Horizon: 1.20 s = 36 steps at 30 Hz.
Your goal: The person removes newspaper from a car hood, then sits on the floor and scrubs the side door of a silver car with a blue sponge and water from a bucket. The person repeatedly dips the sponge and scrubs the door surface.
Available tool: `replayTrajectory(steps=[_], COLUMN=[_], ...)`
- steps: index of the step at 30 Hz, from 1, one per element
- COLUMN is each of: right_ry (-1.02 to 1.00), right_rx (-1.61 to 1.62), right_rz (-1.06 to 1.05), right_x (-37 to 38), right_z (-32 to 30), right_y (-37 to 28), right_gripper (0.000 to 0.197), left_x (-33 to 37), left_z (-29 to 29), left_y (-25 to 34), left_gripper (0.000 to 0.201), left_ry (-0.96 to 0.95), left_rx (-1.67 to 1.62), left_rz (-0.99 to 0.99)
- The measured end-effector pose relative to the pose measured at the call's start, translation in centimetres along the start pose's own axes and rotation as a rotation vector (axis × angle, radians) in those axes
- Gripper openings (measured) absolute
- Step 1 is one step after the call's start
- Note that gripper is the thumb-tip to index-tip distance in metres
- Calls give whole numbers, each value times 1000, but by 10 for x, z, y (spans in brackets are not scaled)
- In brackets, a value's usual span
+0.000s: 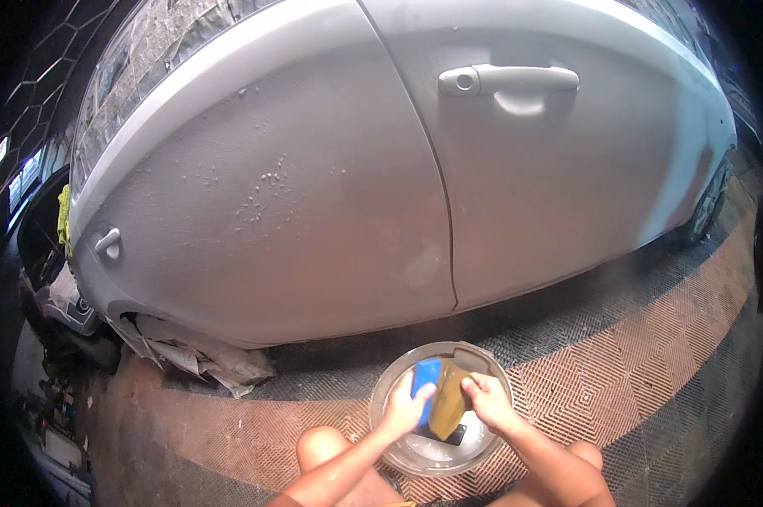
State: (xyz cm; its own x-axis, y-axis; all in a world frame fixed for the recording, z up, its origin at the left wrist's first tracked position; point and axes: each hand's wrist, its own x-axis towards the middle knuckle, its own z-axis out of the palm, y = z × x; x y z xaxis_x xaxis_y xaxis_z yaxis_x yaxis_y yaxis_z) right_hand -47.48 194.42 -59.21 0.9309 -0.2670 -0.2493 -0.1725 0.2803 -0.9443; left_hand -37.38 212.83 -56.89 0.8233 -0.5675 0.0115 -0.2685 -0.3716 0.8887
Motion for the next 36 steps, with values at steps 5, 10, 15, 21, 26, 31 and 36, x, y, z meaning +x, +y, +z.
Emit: replayTrajectory(steps=[5, 10, 15, 21, 26, 31, 36], right_ry=[66, 15, 0, 18, 92, 232, 230], right_rx=[118, 56, 86, 89, 44, 228, 474], right_rz=[-31, 51, 55, -15, 15, 9, 144], right_x=[-5, -5, -7, 1, -7, 3, -3], right_z=[-2, 6, -3, -11, 3, -3, 18], right_y=[-26, -22, -22, -20, -27, -6, -15], right_gripper=[29, 29, 24, 20, 18, 20, 21], left_x=[87, 184, 218, 197, 175, 96, 35], left_z=[-109, -197, -174, -71, -54, -15, 28], left_y=[168, 342, 350, 195, 102, 79, 15], left_gripper=[35, 41, 33, 49, 46, 49, 59], left_ry=[455, 1045, 1206, 756, 352, 245, -61], left_rx=[433, 1184, 1347, 1396, 1190, 650, 386], left_rz=[902, 1423, 1431, 1523, 1171, 853, 379])
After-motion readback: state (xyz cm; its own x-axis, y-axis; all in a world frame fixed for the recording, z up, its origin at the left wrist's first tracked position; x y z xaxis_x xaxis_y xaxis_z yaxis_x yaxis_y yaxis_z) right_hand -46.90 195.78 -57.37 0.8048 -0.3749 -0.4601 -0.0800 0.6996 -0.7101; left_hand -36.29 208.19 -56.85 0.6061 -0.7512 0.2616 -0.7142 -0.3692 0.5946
